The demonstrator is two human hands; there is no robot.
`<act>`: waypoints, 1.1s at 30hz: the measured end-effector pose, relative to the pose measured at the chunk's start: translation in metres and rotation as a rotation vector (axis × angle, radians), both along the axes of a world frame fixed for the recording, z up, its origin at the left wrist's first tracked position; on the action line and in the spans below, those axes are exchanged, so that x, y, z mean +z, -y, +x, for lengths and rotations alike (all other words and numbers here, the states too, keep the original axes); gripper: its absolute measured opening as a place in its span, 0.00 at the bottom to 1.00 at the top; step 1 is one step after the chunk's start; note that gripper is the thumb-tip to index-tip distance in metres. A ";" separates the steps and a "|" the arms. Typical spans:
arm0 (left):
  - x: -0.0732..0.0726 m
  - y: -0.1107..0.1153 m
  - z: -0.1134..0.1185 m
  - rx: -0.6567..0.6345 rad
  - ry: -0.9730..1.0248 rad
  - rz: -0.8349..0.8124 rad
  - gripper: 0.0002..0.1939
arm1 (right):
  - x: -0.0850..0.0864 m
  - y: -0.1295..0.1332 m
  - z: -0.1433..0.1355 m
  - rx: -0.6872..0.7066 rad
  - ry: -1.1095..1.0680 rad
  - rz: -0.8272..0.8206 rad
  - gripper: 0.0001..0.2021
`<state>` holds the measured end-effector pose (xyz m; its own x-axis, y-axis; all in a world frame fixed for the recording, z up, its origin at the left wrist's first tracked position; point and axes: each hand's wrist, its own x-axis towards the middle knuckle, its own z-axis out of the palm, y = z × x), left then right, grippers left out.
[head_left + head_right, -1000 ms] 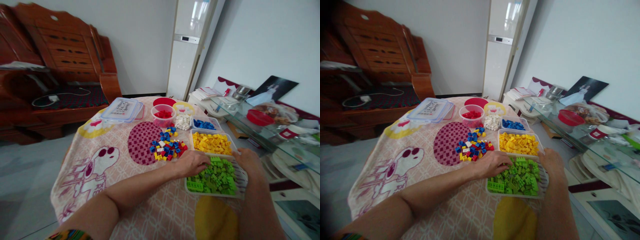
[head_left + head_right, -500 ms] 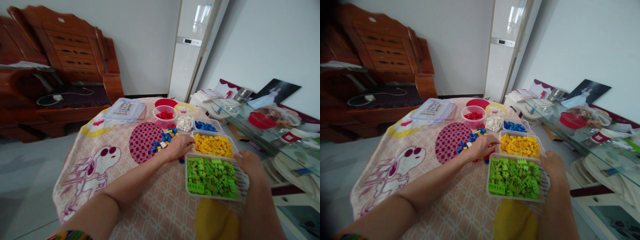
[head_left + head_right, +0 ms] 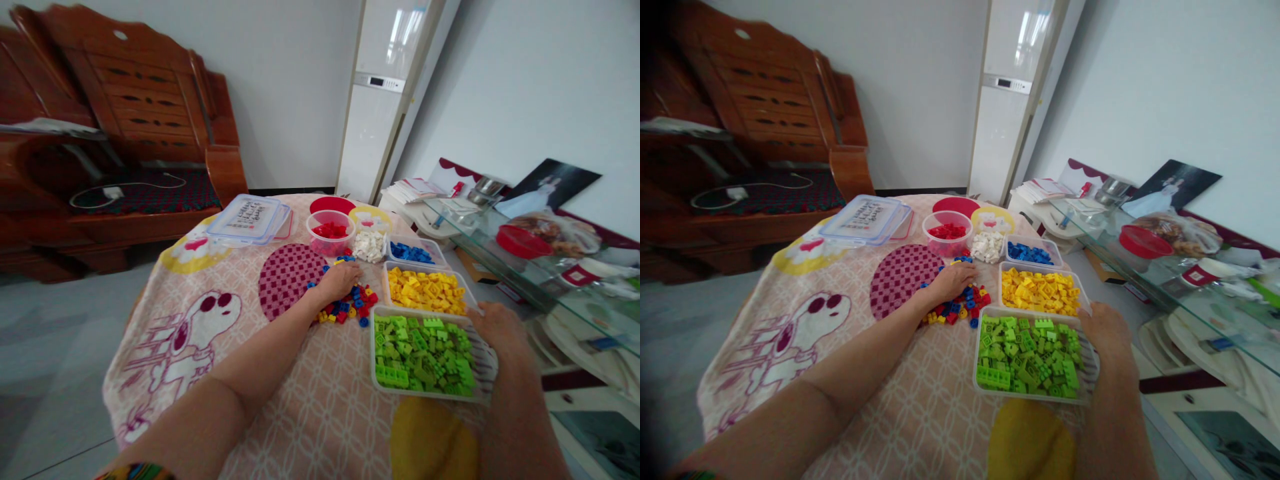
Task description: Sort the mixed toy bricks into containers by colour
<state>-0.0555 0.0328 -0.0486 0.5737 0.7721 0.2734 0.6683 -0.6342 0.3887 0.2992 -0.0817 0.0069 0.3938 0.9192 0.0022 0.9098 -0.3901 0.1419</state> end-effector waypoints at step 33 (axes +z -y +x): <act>0.020 0.031 0.025 -0.247 0.328 0.113 0.17 | -0.001 0.000 -0.002 -0.001 0.012 -0.012 0.25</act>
<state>-0.0308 0.0020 -0.0281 0.6061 0.5770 0.5474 0.3435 -0.8106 0.4742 0.2977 -0.0816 0.0058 0.3947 0.9188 -0.0039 0.9076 -0.3892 0.1573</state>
